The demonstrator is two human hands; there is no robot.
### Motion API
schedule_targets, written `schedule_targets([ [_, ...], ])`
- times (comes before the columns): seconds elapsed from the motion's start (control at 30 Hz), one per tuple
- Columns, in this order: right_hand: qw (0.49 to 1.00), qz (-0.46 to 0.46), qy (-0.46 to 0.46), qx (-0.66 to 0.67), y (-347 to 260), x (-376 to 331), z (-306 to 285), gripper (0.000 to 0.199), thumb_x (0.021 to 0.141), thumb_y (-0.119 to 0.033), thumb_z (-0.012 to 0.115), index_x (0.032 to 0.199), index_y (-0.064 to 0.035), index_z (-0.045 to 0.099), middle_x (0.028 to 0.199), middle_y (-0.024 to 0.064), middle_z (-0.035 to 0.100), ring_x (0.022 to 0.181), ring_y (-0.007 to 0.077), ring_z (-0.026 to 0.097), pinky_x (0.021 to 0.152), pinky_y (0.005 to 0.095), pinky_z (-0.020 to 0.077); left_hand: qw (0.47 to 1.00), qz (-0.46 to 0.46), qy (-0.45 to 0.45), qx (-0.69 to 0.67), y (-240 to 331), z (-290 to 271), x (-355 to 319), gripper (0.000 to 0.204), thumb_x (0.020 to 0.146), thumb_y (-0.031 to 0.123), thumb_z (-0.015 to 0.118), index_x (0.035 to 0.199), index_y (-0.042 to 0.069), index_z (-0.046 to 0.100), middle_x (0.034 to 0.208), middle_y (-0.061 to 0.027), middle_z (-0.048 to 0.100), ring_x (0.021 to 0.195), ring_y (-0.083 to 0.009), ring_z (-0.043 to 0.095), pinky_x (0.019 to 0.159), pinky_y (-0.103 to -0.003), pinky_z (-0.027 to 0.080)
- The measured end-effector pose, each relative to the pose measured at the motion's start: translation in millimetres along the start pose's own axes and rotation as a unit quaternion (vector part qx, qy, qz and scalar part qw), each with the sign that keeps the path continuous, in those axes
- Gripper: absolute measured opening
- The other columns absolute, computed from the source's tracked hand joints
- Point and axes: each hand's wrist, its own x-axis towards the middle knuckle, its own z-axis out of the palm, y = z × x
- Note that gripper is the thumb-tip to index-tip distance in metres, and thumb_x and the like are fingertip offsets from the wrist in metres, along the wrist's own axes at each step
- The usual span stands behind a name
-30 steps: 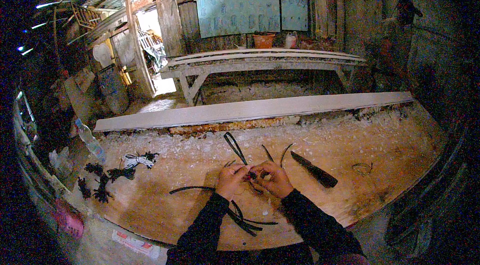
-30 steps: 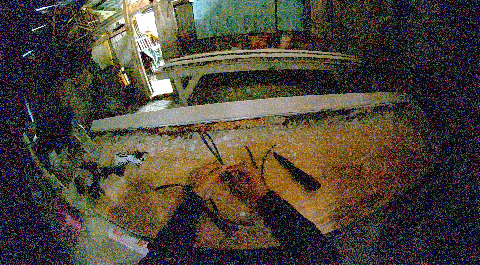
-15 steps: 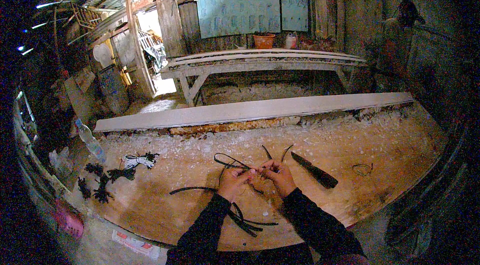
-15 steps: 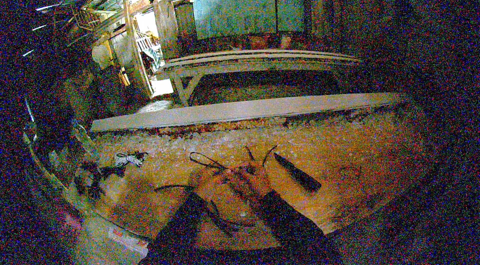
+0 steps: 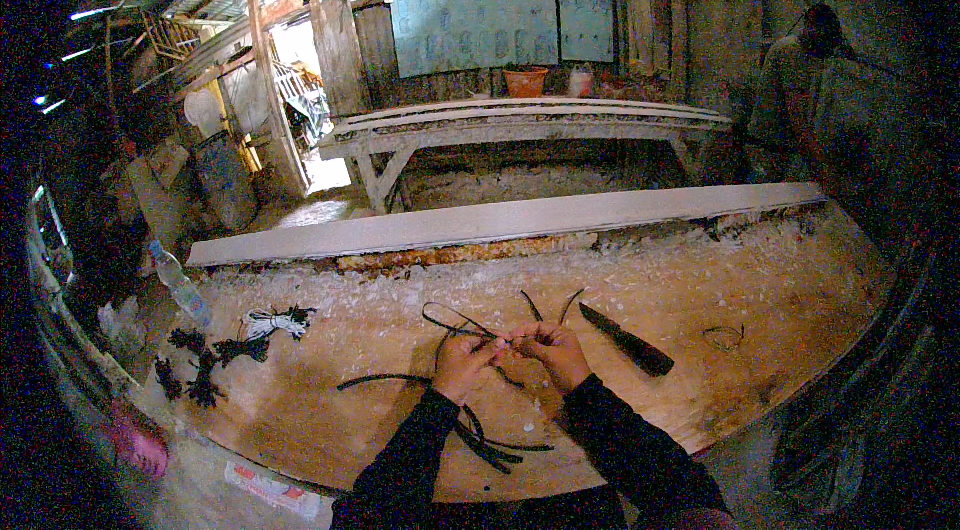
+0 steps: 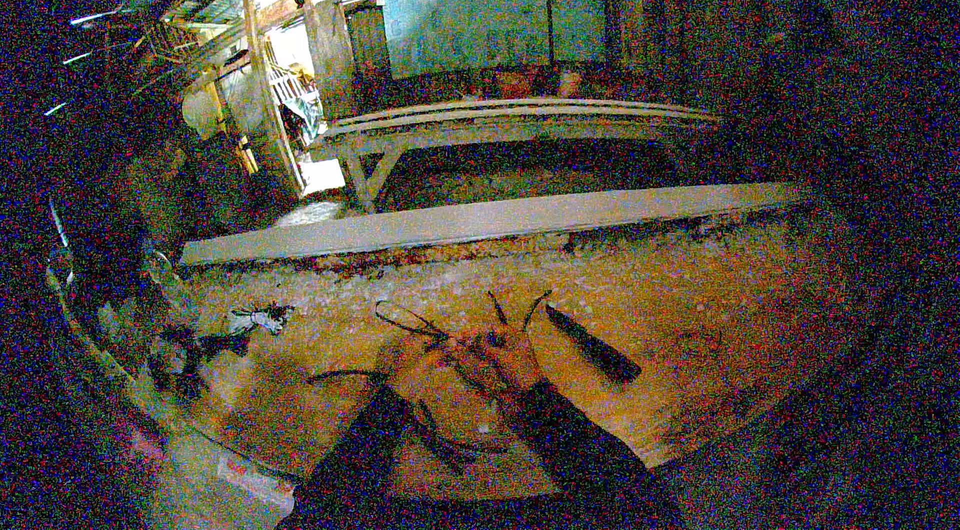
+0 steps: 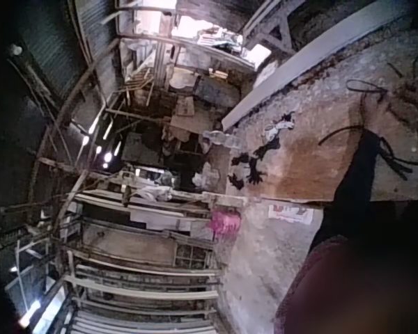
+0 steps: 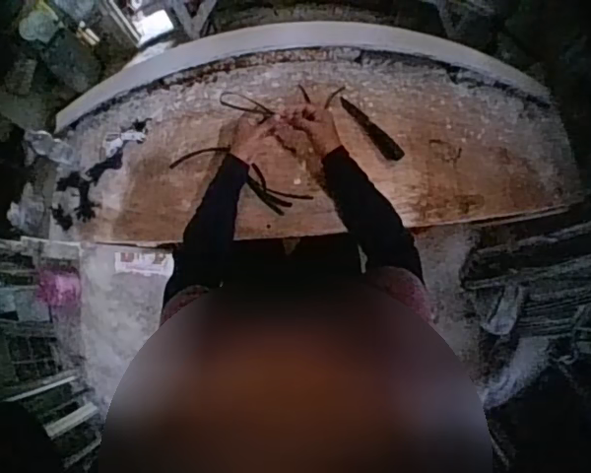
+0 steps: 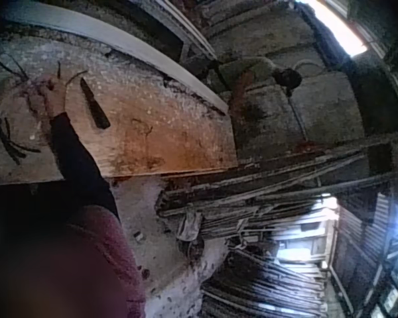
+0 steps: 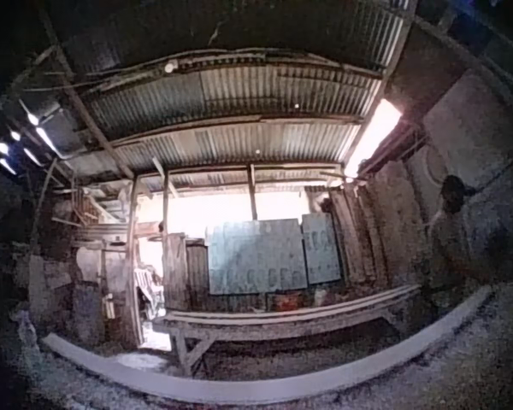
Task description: The person uses a knife to cut black cable ties into smaller pieces on a wooden workbench. The person repeatedly picks up, cuts, and separates the ties, accumulating cut pieces on the table.
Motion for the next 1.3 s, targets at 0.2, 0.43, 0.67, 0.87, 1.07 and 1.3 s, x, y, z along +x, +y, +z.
schedule_targets([
  [0.2,0.997,0.030,-0.014,-0.063,-3.3,-1.5,1.1,0.010,0.071,-0.008,0.058,0.077,-0.0007,0.057,0.073,0.0047,0.058,0.066,0.0108,0.053,0.063,0.0229,0.0420,0.995,0.018,0.036,-0.086,-5.8,1.7,2.2,0.017,0.076,0.016,0.055,0.074,0.000,0.056,0.066,-0.0019,0.055,0.058,-0.0083,0.050,0.054,-0.020,0.040],
  [0.43,0.998,0.042,-0.012,-0.039,-5.4,-3.7,0.9,0.011,0.072,-0.010,0.058,0.077,-0.0007,0.056,0.072,0.0042,0.057,0.064,0.0104,0.052,0.061,0.0221,0.0418,0.998,0.058,0.013,-0.005,-1.7,-1.0,2.6,0.018,0.075,0.018,0.055,0.074,0.000,0.057,0.065,-0.0017,0.055,0.058,-0.0078,0.050,0.053,-0.020,0.039],
  [0.67,0.991,0.106,-0.018,0.079,-2.1,-0.7,-0.9,0.009,0.074,-0.010,0.056,0.079,-0.0031,0.053,0.078,0.0044,0.057,0.065,0.0103,0.052,0.061,0.0218,0.0423,0.989,0.089,0.029,0.112,4.6,2.6,-3.1,0.020,0.075,0.020,0.056,0.077,0.000,0.058,0.062,0.0001,0.054,0.057,-0.0074,0.049,0.052,-0.020,0.038],
  [0.87,0.998,0.046,-0.034,0.012,-7.2,-3.1,2.8,0.009,0.072,-0.008,0.058,0.077,-0.0021,0.054,0.077,0.0050,0.058,0.063,0.0106,0.052,0.062,0.0216,0.0422,0.998,0.053,0.017,0.013,-1.2,0.8,1.6,0.020,0.075,0.020,0.056,0.076,0.000,0.055,0.063,-0.0008,0.053,0.056,-0.0076,0.047,0.051,-0.020,0.037],
  [1.07,0.995,0.025,-0.024,-0.089,-11.6,-4.0,5.7,0.011,0.070,-0.006,0.059,0.078,0.0008,0.058,0.078,0.0059,0.059,0.070,0.0113,0.054,0.066,0.0240,0.0435,0.998,0.025,0.018,-0.046,-1.4,1.7,0.7,0.017,0.076,0.018,0.055,0.070,0.002,0.053,0.062,-0.0010,0.052,0.055,-0.0076,0.047,0.052,-0.019,0.037],
  [1.3,0.990,-0.021,-0.033,-0.136,-5.1,-3.5,3.4,0.009,0.070,-0.007,0.059,0.077,-0.0012,0.058,0.076,0.0041,0.059,0.069,0.0107,0.054,0.066,0.0235,0.0430,0.995,0.056,0.029,-0.079,1.9,6.1,0.1,0.014,0.075,0.014,0.056,0.068,0.003,0.051,0.061,-0.0006,0.051,0.054,-0.0077,0.047,0.050,-0.020,0.038],
])
